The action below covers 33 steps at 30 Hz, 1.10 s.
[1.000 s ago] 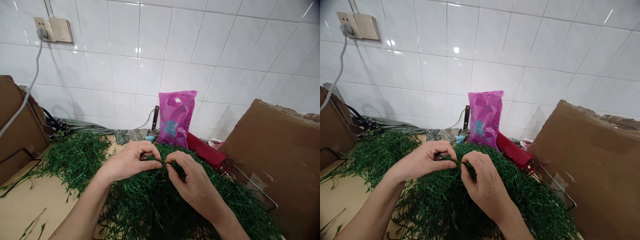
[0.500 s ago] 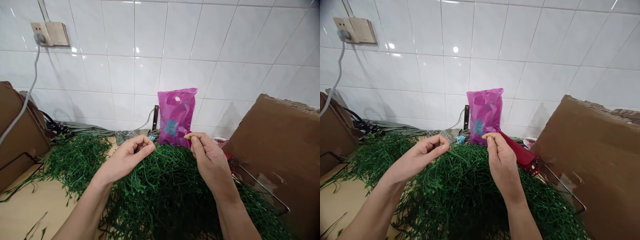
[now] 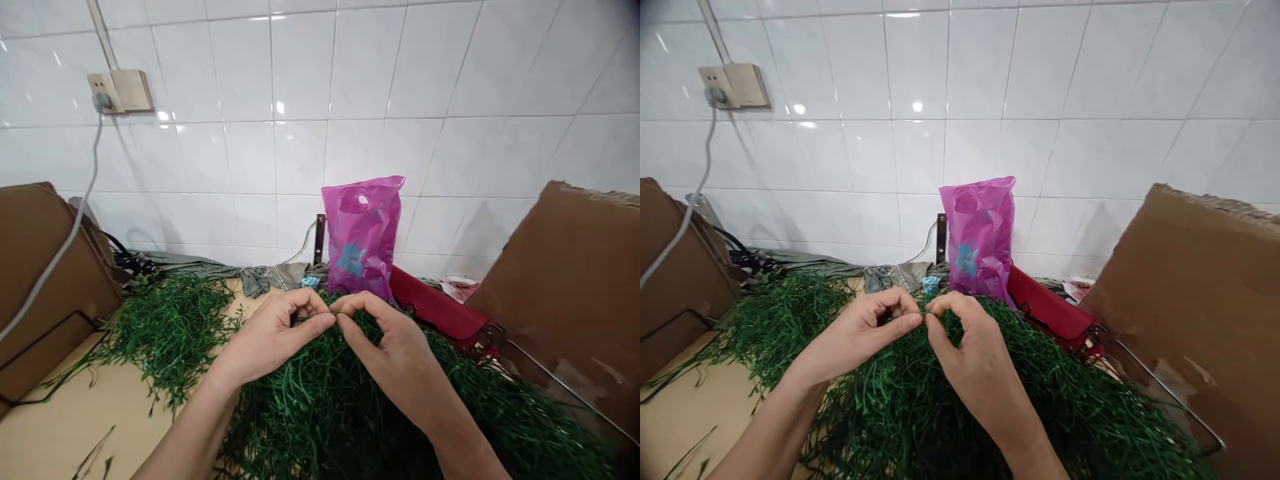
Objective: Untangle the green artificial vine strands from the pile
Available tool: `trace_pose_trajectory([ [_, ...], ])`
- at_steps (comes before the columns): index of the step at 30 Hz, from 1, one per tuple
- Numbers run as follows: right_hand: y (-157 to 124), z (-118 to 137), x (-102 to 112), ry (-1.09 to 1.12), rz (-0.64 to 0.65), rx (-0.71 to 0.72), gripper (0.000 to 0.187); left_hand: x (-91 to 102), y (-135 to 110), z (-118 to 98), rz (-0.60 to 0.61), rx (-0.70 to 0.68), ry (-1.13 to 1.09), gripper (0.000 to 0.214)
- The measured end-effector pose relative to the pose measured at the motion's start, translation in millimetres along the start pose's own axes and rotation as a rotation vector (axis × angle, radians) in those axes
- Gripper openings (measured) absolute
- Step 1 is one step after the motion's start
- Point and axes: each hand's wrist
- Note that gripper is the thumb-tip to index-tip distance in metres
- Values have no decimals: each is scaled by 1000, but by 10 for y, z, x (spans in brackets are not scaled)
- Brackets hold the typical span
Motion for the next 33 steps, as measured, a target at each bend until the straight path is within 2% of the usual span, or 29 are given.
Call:
trace_pose_trajectory([
  [3, -17, -46, -72, -271, -106, 154, 11, -26, 8, -14, 11, -6, 35, 26],
  [5, -15, -68, -123, -375, -149, 210, 14, -69, 23, -14, -23, -23, 52, 26],
  [7, 6, -89, -154, -365, -142, 180, 18, -115, 31, -6, -63, -24, 63, 25],
  [9, 40, -122, -129, -258, -119, 81, 20, -133, 25, 8, -77, -15, 38, 24],
  [12, 88, -199, 77, 67, -43, -144, 23, -70, -9, 20, -41, -32, -111, 25],
  [14, 104, -253, 289, 214, -14, -214, 27, 7, -35, 13, -73, -31, -192, 25],
  [16, 108, -289, 473, 151, -29, -230, 28, 58, -62, -2, -139, 5, -191, 24],
  [18, 107, -287, 560, -44, -54, -186, 21, 49, -97, -18, -173, 59, -138, 24],
  [20, 98, -231, 533, -195, -92, -80, 23, -17, -148, -27, -179, 115, -84, 24],
  [22, 77, -122, 429, -194, -89, 7, 30, -109, -214, -22, -161, 162, -45, 25],
  [23, 61, -56, 365, -143, -38, 13, 30, -153, -248, -16, -141, 179, -39, 26],
  [26, -2, 119, 186, 46, 199, -78, 28, -251, -332, 18, -92, 183, -52, 27],
  [28, -42, 172, 105, 137, 278, -151, 23, -287, -361, 40, -114, 173, -58, 27],
  [33, -96, 109, 65, 175, 220, -214, 12, -313, -380, 46, -211, 163, 61, 18],
])
Point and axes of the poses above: each hand's wrist, its own y-axis towards the middle knuckle, its own x-axis out of the back of the hand, z = x × y, and after that the axes turned 10 degrees about y, right-handed
